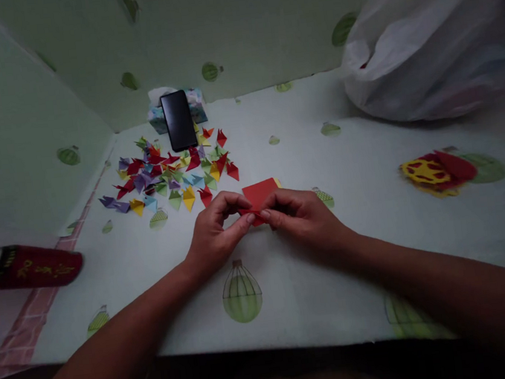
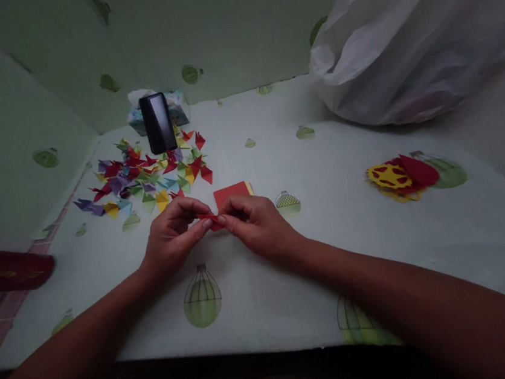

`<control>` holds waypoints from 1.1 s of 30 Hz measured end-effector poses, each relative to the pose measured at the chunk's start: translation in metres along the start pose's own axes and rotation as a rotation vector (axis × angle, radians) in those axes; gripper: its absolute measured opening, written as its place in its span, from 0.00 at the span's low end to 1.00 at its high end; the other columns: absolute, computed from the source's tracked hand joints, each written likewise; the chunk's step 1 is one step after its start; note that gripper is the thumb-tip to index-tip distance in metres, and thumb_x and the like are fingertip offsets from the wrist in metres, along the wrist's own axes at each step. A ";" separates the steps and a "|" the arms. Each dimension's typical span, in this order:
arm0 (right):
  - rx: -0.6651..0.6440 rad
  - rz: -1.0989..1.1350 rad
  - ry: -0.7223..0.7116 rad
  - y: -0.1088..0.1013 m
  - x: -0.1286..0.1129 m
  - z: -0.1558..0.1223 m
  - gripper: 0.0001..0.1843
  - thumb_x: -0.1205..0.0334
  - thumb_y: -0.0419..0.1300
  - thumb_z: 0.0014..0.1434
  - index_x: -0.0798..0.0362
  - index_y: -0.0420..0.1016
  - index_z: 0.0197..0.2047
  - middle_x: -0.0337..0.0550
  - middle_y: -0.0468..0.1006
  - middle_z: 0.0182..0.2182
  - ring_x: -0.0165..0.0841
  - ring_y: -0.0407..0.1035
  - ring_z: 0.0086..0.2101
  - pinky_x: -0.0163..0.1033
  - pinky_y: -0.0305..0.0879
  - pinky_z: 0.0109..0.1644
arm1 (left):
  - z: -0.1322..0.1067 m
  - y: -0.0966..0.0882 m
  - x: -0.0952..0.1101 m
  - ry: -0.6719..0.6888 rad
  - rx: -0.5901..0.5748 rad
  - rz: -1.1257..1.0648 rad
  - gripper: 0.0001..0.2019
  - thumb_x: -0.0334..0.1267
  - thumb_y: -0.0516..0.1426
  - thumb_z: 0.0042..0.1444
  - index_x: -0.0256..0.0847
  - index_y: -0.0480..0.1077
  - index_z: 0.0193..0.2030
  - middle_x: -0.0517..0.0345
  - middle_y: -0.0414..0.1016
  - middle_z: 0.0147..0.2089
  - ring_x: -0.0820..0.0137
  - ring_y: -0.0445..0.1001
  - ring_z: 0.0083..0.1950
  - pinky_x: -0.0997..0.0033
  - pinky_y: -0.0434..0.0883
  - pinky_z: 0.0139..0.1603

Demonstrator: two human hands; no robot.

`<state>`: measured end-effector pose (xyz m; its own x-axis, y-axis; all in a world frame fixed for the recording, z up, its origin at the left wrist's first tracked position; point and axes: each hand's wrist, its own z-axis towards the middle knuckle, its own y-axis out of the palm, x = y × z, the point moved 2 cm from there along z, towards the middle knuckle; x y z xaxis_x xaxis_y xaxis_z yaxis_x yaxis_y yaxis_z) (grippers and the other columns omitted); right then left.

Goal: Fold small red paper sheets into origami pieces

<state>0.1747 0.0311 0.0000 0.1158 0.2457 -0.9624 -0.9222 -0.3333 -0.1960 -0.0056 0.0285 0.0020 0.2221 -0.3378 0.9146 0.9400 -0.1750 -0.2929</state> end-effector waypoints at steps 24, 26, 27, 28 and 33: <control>0.031 -0.256 -0.107 0.000 0.003 -0.001 0.08 0.63 0.60 0.61 0.54 0.71 0.30 0.40 0.74 0.27 0.30 0.65 0.29 0.36 0.59 0.33 | 0.003 0.000 0.006 0.088 -0.067 0.172 0.05 0.35 0.60 0.61 0.39 0.74 0.34 0.56 0.75 0.34 0.69 0.74 0.37 0.67 0.71 0.42; 0.014 -0.224 -0.082 0.000 0.002 0.000 0.08 0.63 0.60 0.61 0.54 0.72 0.31 0.40 0.74 0.28 0.30 0.65 0.29 0.36 0.60 0.33 | 0.003 -0.001 0.007 0.116 -0.031 0.201 0.06 0.34 0.60 0.61 0.40 0.74 0.33 0.56 0.75 0.34 0.69 0.74 0.37 0.67 0.70 0.42; 0.005 -0.203 -0.066 -0.001 0.002 0.000 0.07 0.63 0.60 0.61 0.54 0.72 0.31 0.40 0.74 0.28 0.30 0.65 0.29 0.36 0.60 0.33 | 0.002 -0.001 0.007 0.122 -0.006 0.198 0.05 0.34 0.60 0.61 0.40 0.74 0.33 0.56 0.75 0.34 0.69 0.74 0.37 0.67 0.70 0.42; -0.001 -0.183 -0.054 -0.001 0.002 0.001 0.07 0.62 0.60 0.61 0.54 0.72 0.31 0.40 0.74 0.28 0.30 0.65 0.29 0.36 0.60 0.33 | 0.002 -0.002 0.007 0.124 0.013 0.190 0.05 0.34 0.60 0.61 0.40 0.74 0.33 0.56 0.75 0.34 0.69 0.73 0.38 0.67 0.70 0.43; 0.026 -0.157 -0.043 0.000 0.003 0.001 0.06 0.63 0.61 0.60 0.54 0.72 0.31 0.41 0.75 0.29 0.31 0.67 0.31 0.37 0.62 0.34 | 0.000 0.000 0.003 0.122 0.027 0.148 0.05 0.35 0.59 0.63 0.41 0.73 0.34 0.55 0.75 0.36 0.67 0.74 0.40 0.65 0.70 0.44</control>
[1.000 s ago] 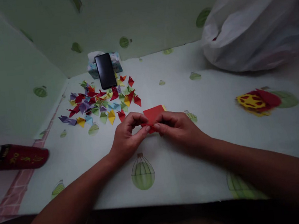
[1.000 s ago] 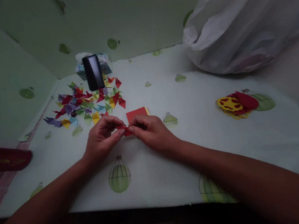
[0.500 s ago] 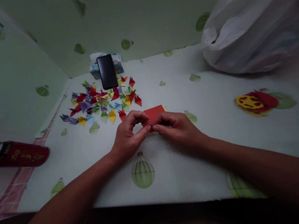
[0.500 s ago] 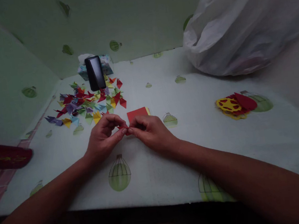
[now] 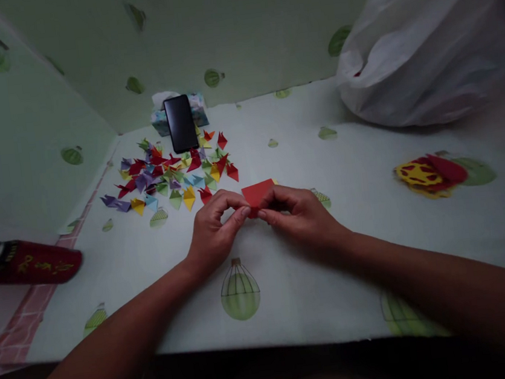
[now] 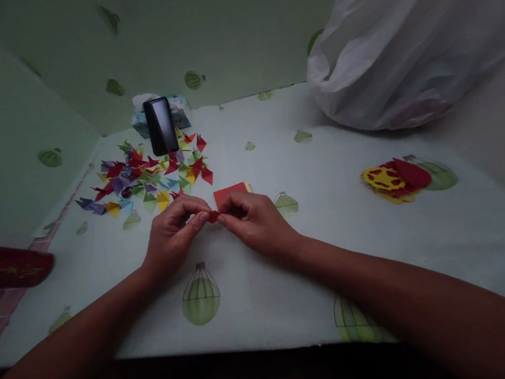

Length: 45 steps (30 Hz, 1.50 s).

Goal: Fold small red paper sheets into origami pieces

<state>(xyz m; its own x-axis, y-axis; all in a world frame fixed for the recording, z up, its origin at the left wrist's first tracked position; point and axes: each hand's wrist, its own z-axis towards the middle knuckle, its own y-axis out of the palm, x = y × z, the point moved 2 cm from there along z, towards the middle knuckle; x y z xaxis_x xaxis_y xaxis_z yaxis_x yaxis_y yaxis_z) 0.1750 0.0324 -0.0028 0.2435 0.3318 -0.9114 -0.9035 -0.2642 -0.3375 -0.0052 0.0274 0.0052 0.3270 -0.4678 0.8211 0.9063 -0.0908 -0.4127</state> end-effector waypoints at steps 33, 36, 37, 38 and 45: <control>0.113 -0.199 -0.221 -0.001 0.000 -0.002 0.06 0.65 0.63 0.61 0.51 0.71 0.32 0.42 0.76 0.30 0.33 0.69 0.32 0.39 0.64 0.37 | 0.001 -0.002 0.005 0.197 0.084 0.155 0.03 0.31 0.61 0.61 0.41 0.74 0.35 0.57 0.76 0.36 0.68 0.75 0.41 0.65 0.72 0.44; 0.112 -0.183 -0.194 -0.001 0.000 -0.001 0.07 0.64 0.63 0.62 0.52 0.72 0.31 0.42 0.76 0.30 0.33 0.69 0.32 0.39 0.64 0.36 | 0.001 -0.002 0.005 0.198 0.089 0.157 0.03 0.31 0.61 0.61 0.42 0.74 0.35 0.56 0.76 0.37 0.68 0.75 0.41 0.64 0.72 0.44; 0.107 -0.173 -0.190 -0.001 0.000 -0.001 0.06 0.64 0.62 0.62 0.52 0.72 0.31 0.42 0.77 0.30 0.33 0.69 0.32 0.39 0.64 0.36 | 0.001 -0.002 0.005 0.198 0.089 0.154 0.03 0.32 0.61 0.61 0.42 0.74 0.35 0.56 0.76 0.37 0.68 0.74 0.41 0.64 0.72 0.44; 0.102 -0.163 -0.190 -0.001 0.000 -0.001 0.06 0.64 0.62 0.62 0.52 0.72 0.32 0.42 0.77 0.30 0.33 0.69 0.32 0.39 0.64 0.37 | 0.001 -0.003 0.005 0.199 0.090 0.151 0.03 0.32 0.61 0.61 0.42 0.74 0.35 0.56 0.76 0.37 0.68 0.74 0.41 0.64 0.72 0.44; 0.089 -0.103 -0.185 -0.002 -0.001 -0.001 0.07 0.64 0.62 0.61 0.53 0.72 0.31 0.41 0.77 0.29 0.32 0.69 0.31 0.38 0.64 0.36 | 0.000 -0.003 0.003 0.191 0.071 0.109 0.03 0.31 0.61 0.61 0.42 0.74 0.36 0.57 0.76 0.37 0.68 0.74 0.42 0.64 0.71 0.45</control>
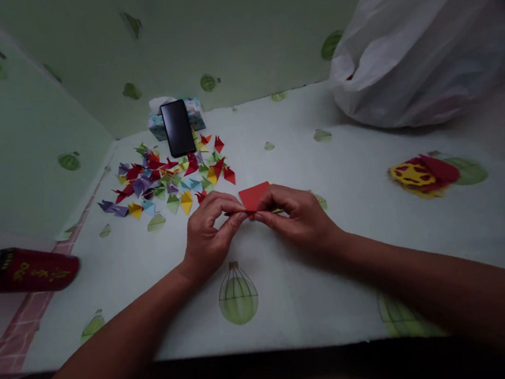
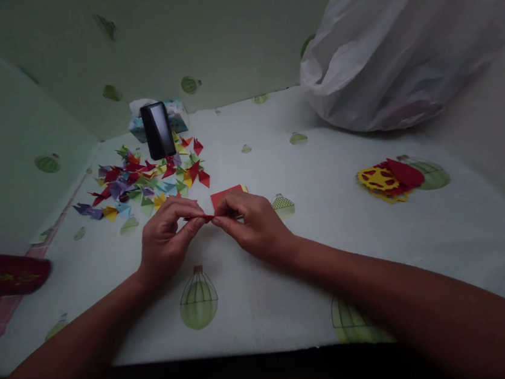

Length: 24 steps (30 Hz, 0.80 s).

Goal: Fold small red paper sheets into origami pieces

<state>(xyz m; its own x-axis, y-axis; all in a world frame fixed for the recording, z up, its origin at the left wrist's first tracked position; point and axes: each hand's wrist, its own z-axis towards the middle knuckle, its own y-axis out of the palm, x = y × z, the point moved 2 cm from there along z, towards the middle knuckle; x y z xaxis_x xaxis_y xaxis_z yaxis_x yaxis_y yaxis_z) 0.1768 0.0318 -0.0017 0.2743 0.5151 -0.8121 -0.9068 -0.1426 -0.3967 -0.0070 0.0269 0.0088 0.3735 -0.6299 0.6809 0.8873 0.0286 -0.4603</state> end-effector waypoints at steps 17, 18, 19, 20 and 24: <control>0.017 0.173 0.247 -0.002 0.005 0.004 0.07 0.63 0.63 0.57 0.54 0.72 0.28 0.38 0.74 0.26 0.31 0.65 0.29 0.38 0.60 0.34 | 0.004 -0.006 -0.007 -0.146 0.060 -0.047 0.03 0.31 0.62 0.59 0.41 0.74 0.34 0.57 0.75 0.36 0.68 0.73 0.40 0.65 0.69 0.45; 0.040 0.168 0.262 -0.004 0.007 0.005 0.07 0.63 0.63 0.57 0.54 0.71 0.28 0.38 0.73 0.26 0.30 0.65 0.28 0.38 0.59 0.34 | 0.004 -0.007 -0.009 -0.167 0.089 -0.043 0.03 0.31 0.62 0.58 0.41 0.74 0.33 0.57 0.74 0.36 0.68 0.73 0.40 0.65 0.69 0.45; 0.065 0.160 0.272 -0.005 0.007 0.006 0.08 0.64 0.63 0.56 0.54 0.71 0.27 0.37 0.73 0.26 0.30 0.64 0.28 0.37 0.59 0.33 | 0.005 -0.009 -0.011 -0.185 0.113 -0.042 0.03 0.31 0.62 0.58 0.42 0.74 0.33 0.57 0.74 0.37 0.68 0.73 0.40 0.65 0.69 0.45; 0.086 0.150 0.276 -0.006 0.008 0.007 0.07 0.64 0.63 0.56 0.54 0.70 0.28 0.37 0.72 0.26 0.30 0.63 0.28 0.37 0.59 0.33 | 0.005 -0.009 -0.012 -0.199 0.126 -0.044 0.03 0.31 0.62 0.58 0.42 0.74 0.33 0.57 0.74 0.37 0.68 0.73 0.40 0.65 0.69 0.45; 0.097 0.141 0.249 -0.006 0.008 0.007 0.06 0.62 0.61 0.59 0.53 0.72 0.31 0.38 0.73 0.28 0.31 0.65 0.30 0.38 0.60 0.35 | 0.005 -0.008 -0.010 -0.196 0.112 -0.037 0.03 0.31 0.62 0.58 0.41 0.74 0.34 0.57 0.74 0.36 0.69 0.73 0.40 0.65 0.69 0.44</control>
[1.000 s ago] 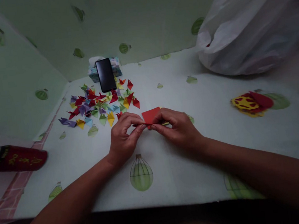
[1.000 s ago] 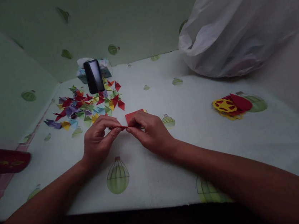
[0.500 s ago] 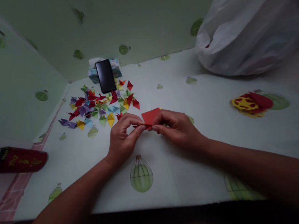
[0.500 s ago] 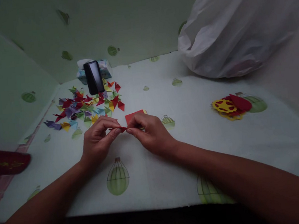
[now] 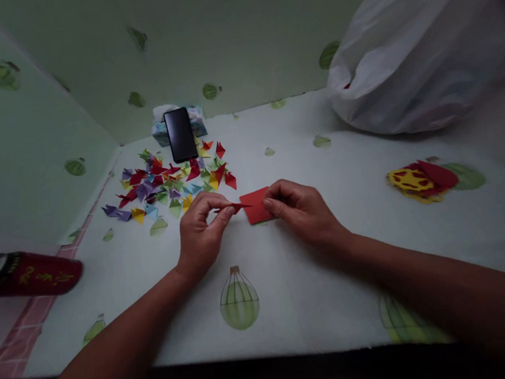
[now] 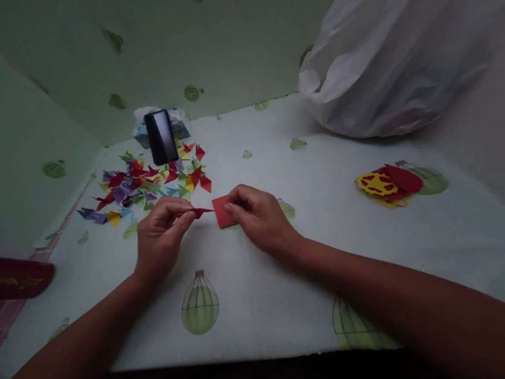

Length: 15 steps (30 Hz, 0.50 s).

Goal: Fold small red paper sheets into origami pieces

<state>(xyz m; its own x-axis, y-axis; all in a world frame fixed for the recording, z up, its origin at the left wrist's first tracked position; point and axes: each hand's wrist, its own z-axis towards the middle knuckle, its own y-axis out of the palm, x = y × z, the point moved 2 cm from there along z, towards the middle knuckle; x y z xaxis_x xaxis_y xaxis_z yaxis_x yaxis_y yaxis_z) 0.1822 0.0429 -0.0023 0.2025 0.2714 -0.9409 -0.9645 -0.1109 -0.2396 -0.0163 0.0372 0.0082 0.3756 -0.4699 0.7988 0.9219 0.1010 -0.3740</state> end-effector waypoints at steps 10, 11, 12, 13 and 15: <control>-0.157 -0.061 -0.076 0.004 -0.002 -0.004 0.07 0.64 0.61 0.62 0.55 0.77 0.32 0.40 0.75 0.28 0.31 0.67 0.30 0.38 0.60 0.35 | -0.006 0.007 0.001 -0.023 -0.110 -0.062 0.03 0.32 0.62 0.58 0.41 0.74 0.33 0.57 0.75 0.35 0.68 0.73 0.40 0.67 0.69 0.44; -0.158 -0.090 -0.094 0.004 -0.003 -0.004 0.08 0.65 0.59 0.63 0.55 0.76 0.32 0.40 0.74 0.28 0.31 0.67 0.30 0.38 0.60 0.35 | -0.005 0.007 0.000 -0.039 -0.122 -0.073 0.03 0.32 0.62 0.58 0.41 0.74 0.33 0.58 0.74 0.35 0.69 0.73 0.40 0.67 0.69 0.43; -0.150 -0.120 -0.120 0.003 -0.003 -0.003 0.09 0.66 0.58 0.64 0.55 0.75 0.32 0.41 0.74 0.29 0.31 0.67 0.31 0.38 0.60 0.36 | -0.005 0.007 -0.001 -0.043 -0.135 -0.073 0.03 0.32 0.62 0.58 0.41 0.74 0.33 0.58 0.74 0.35 0.69 0.73 0.40 0.67 0.69 0.43; -0.134 -0.146 -0.154 0.003 -0.003 -0.003 0.09 0.66 0.57 0.64 0.55 0.75 0.32 0.41 0.74 0.29 0.31 0.67 0.31 0.38 0.60 0.36 | -0.005 0.008 -0.001 -0.033 -0.147 -0.061 0.03 0.31 0.62 0.58 0.40 0.74 0.33 0.58 0.74 0.35 0.69 0.73 0.39 0.67 0.69 0.43; -0.117 -0.170 -0.233 0.004 -0.003 -0.004 0.07 0.66 0.58 0.64 0.55 0.73 0.34 0.43 0.73 0.32 0.32 0.67 0.33 0.38 0.62 0.37 | -0.006 0.009 0.001 0.018 -0.176 -0.014 0.03 0.31 0.62 0.58 0.40 0.74 0.33 0.57 0.75 0.35 0.69 0.73 0.39 0.67 0.69 0.43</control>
<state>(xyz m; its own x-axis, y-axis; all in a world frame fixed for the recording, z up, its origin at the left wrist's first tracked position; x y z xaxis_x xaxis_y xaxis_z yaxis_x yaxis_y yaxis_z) 0.1786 0.0382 -0.0009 0.3017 0.5056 -0.8083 -0.8915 -0.1509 -0.4271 -0.0084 0.0327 0.0030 0.3592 -0.4860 0.7967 0.8957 -0.0600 -0.4405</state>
